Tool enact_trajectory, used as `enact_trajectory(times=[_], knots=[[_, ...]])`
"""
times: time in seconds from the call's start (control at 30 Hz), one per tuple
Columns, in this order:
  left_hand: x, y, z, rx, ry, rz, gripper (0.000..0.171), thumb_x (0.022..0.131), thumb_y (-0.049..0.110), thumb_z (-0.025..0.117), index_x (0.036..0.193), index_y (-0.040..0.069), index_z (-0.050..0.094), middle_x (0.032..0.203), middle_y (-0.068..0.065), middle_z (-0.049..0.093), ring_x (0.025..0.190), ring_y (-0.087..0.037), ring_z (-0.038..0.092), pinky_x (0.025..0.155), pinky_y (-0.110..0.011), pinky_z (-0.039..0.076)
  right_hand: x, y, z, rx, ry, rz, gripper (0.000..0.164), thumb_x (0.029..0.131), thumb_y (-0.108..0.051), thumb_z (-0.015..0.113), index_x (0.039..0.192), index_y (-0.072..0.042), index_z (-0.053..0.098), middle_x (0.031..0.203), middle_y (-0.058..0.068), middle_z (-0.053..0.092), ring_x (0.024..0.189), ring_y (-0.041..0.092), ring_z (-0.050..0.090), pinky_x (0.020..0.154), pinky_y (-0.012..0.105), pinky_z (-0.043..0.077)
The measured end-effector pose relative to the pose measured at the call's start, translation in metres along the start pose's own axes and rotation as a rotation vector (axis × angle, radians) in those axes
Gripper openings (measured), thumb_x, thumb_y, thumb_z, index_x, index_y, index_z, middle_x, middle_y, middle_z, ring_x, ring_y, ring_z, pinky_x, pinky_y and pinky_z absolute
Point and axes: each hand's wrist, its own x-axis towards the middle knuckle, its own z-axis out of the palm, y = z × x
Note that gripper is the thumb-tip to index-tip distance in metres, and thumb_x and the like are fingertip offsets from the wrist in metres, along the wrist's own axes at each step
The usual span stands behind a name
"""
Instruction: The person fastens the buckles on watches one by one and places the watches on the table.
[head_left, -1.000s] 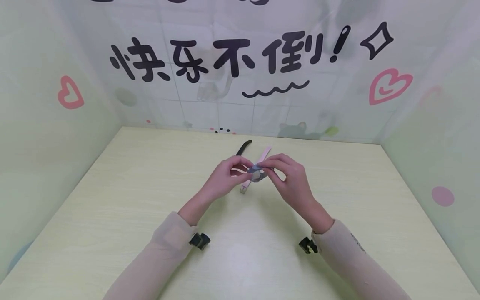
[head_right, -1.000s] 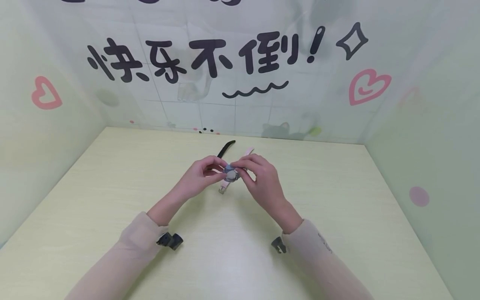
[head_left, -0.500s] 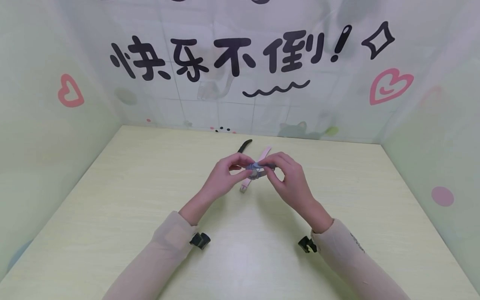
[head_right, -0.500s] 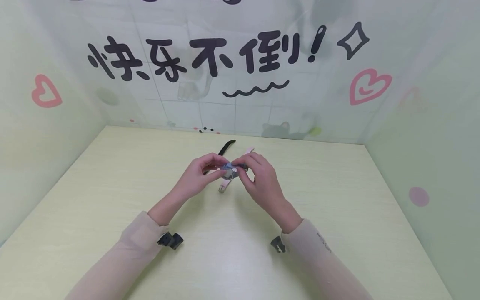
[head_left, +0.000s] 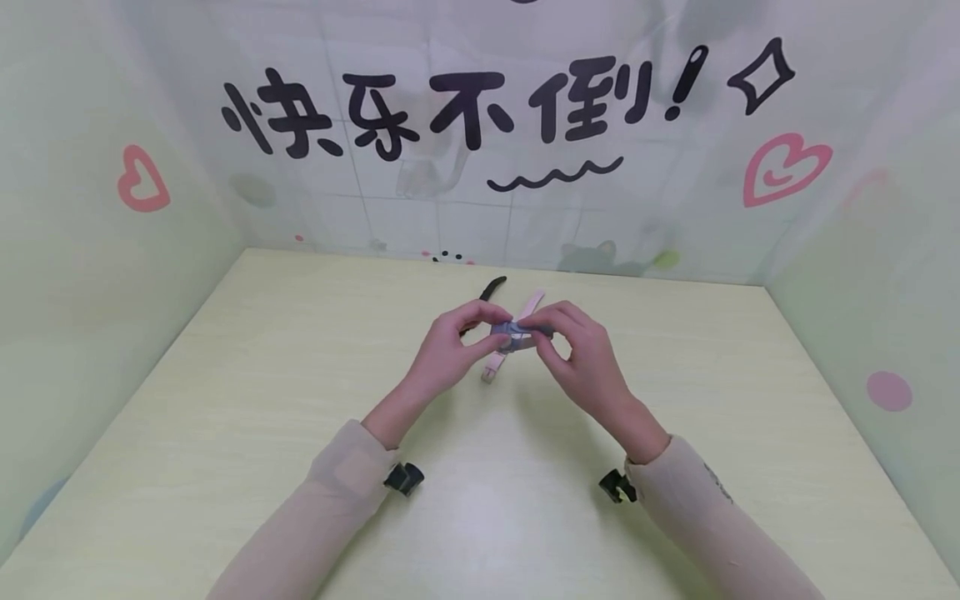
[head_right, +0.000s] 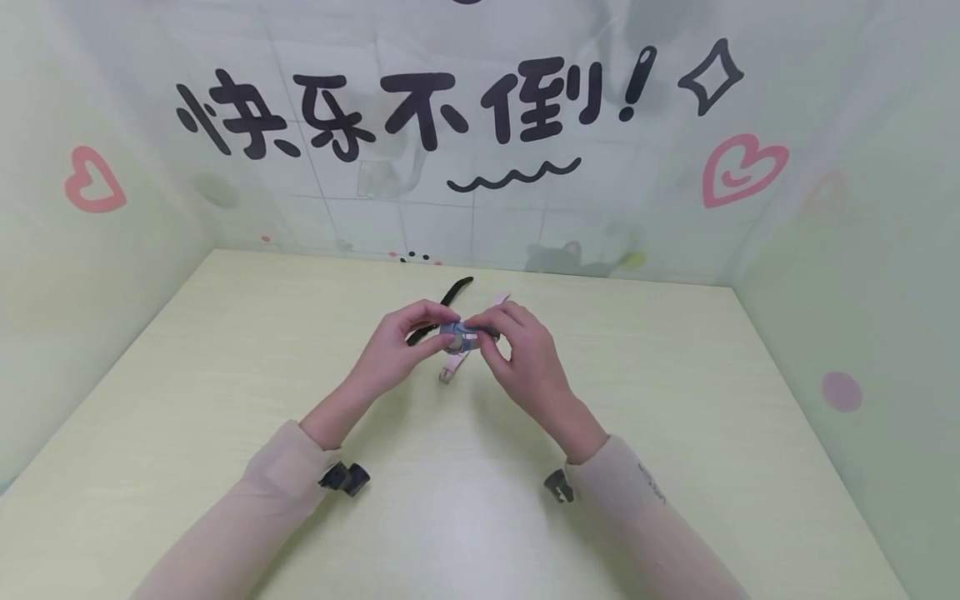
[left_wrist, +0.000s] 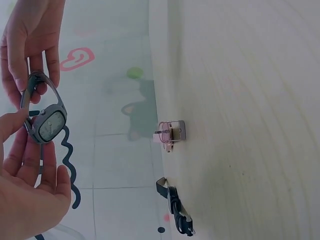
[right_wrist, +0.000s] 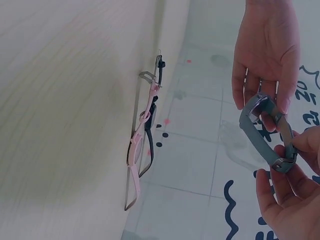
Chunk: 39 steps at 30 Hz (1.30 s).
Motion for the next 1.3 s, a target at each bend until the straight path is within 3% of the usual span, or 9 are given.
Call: enact_trajectory(times=[0.5,1.3], knots=[[-0.0008,0.0021,0.0025,0.008,0.031,-0.004,0.022,0.09,0.013,0.073,0.112,0.01,0.07,0.108,-0.008,0.074,0.109,-0.023,0.066,0.112,-0.05,0.042,-0.0006,0.0024,0.0011,0.002,0.002,-0.022,0.018,0.09,0.003,0.065,0.103,-0.006,0.074,0.098,0.006,0.07,0.086,0.015,0.063,0.072,0.026,0.051],[-0.0031,0.0032,0.0046,0.045,0.047,0.045,0.018,0.09,0.014,0.074,0.107,0.01,0.073,0.105,-0.006,0.076,0.105,-0.02,0.068,0.104,-0.046,0.049,-0.0031,0.0,0.0027,0.006,0.008,-0.068,0.017,0.09,0.002,0.067,0.102,-0.007,0.074,0.1,0.005,0.07,0.089,0.016,0.064,0.072,0.025,0.051]])
